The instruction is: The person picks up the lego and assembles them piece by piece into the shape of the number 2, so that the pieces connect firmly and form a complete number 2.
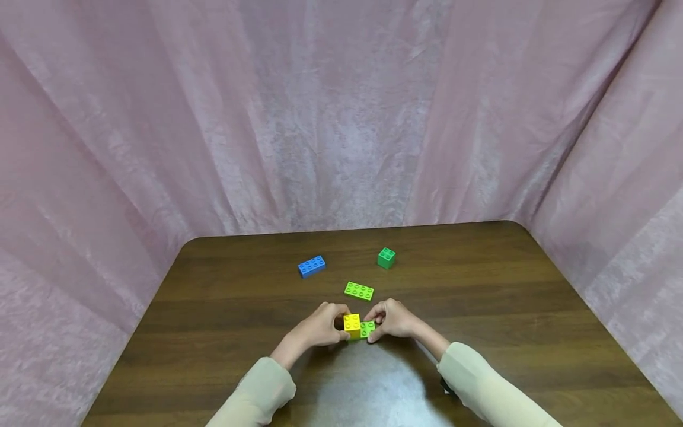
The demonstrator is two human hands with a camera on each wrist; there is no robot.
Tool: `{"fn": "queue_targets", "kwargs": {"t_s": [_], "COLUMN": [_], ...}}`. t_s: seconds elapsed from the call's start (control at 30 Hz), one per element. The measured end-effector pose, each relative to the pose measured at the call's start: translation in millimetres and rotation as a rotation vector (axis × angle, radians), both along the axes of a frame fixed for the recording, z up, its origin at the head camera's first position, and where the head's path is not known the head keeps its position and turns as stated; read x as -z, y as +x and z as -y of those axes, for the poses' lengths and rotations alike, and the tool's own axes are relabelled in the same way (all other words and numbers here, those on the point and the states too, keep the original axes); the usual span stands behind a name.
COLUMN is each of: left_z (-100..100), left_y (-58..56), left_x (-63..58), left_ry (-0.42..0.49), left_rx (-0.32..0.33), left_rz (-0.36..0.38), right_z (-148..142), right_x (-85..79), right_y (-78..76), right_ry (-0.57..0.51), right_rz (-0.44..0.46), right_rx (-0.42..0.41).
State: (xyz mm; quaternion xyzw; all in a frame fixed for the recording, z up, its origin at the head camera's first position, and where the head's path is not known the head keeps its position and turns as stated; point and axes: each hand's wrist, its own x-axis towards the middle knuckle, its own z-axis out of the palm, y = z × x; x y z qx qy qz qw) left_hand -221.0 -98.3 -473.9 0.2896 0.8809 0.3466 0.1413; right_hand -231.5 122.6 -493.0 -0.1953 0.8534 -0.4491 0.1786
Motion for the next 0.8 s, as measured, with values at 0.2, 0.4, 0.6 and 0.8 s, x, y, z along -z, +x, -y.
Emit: {"fn": "queue_targets", "kwargs": {"t_s": [0.2, 0.4, 0.6, 0.8], "left_z": [0.5, -2.5, -2.4, -1.5], "left_y": [1.5, 2.7, 1.3, -1.9], "left_x": [1.1, 4.0, 3.7, 1.9], "left_ry": [-0.010, 0.008, 0.002, 0.005], "left_rx": [-0.018, 0.007, 0.014, 0.007], "left_rz": [0.010, -0.023, -0.006, -0.005], "right_z": [0.1, -2.6, -1.4, 1.0], "right_x": [0.4, 0.6, 2.5, 1.9], "right_y": [-1.1, -0.7, -0.4, -2.7], "right_ry": [0.008, 0.013, 0.010, -0.002], "right_rz": [0.004, 0.014, 0.015, -0.006], "right_rx": [-0.009, -0.008, -0.015, -0.012]}}
